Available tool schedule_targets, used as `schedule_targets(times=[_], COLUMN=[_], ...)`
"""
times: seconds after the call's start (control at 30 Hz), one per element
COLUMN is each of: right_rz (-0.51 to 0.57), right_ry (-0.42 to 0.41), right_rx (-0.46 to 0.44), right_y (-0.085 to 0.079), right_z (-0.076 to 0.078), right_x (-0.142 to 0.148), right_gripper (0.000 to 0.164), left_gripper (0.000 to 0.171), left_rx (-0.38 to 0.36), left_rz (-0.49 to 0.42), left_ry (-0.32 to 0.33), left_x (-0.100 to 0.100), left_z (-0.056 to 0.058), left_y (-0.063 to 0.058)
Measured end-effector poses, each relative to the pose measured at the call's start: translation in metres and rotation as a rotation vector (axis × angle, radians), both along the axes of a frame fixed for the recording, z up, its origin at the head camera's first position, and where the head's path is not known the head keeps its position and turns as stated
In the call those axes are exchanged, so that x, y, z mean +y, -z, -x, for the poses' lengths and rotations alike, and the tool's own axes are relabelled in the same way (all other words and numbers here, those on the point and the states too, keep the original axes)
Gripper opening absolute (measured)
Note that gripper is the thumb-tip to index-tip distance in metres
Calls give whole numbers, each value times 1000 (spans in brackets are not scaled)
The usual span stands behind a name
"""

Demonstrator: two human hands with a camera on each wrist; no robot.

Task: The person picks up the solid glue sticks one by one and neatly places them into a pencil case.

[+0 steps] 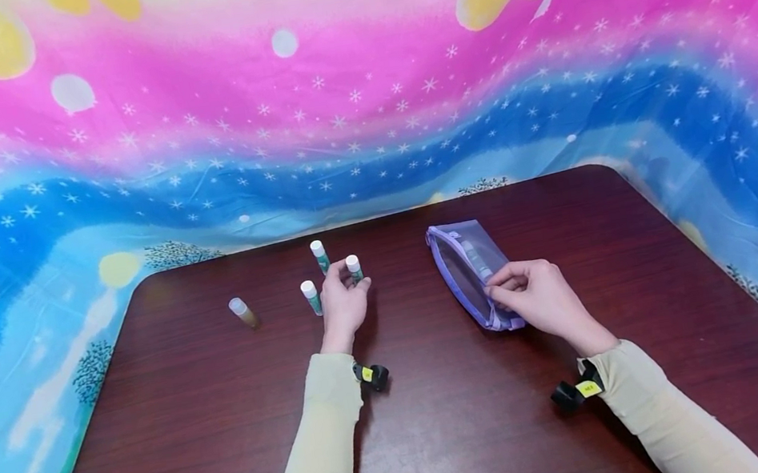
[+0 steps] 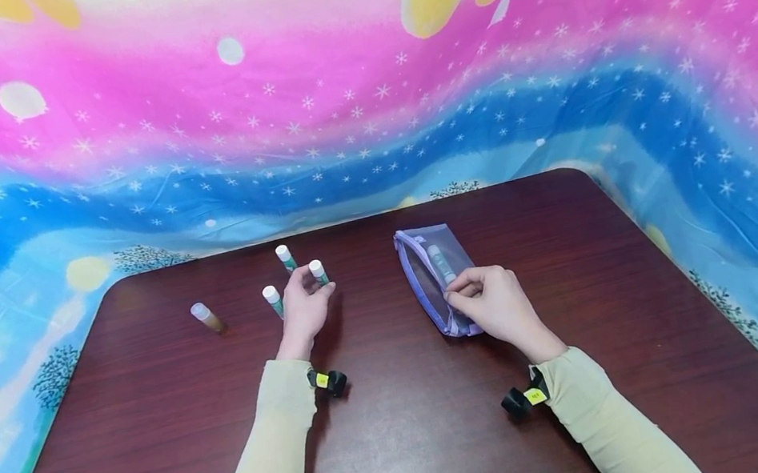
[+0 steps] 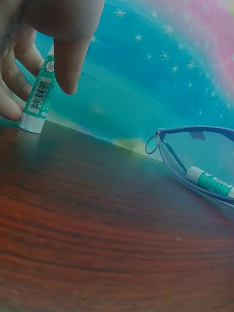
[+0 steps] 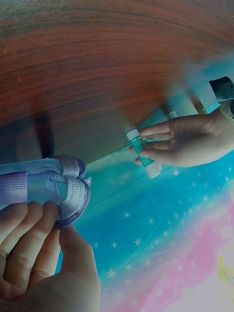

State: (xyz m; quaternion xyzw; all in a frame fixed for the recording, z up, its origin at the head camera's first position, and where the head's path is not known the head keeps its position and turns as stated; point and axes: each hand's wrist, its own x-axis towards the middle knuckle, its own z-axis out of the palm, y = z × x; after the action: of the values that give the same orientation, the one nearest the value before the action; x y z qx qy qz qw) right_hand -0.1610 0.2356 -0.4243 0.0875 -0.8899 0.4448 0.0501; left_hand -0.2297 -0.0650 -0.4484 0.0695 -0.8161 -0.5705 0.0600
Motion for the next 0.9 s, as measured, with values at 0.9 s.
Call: schedule_targets(times=[0.9], right_rz=[-9], right_ry=[4], right_rx=[4], right_y=[0], right_z=[-1], right_x=[0], right_gripper=[6], left_gripper=[30], left_rx=[-44], left_rz=[-20], left_ry=[-13], left_x=[-5], left_z=[0], left_y=[1])
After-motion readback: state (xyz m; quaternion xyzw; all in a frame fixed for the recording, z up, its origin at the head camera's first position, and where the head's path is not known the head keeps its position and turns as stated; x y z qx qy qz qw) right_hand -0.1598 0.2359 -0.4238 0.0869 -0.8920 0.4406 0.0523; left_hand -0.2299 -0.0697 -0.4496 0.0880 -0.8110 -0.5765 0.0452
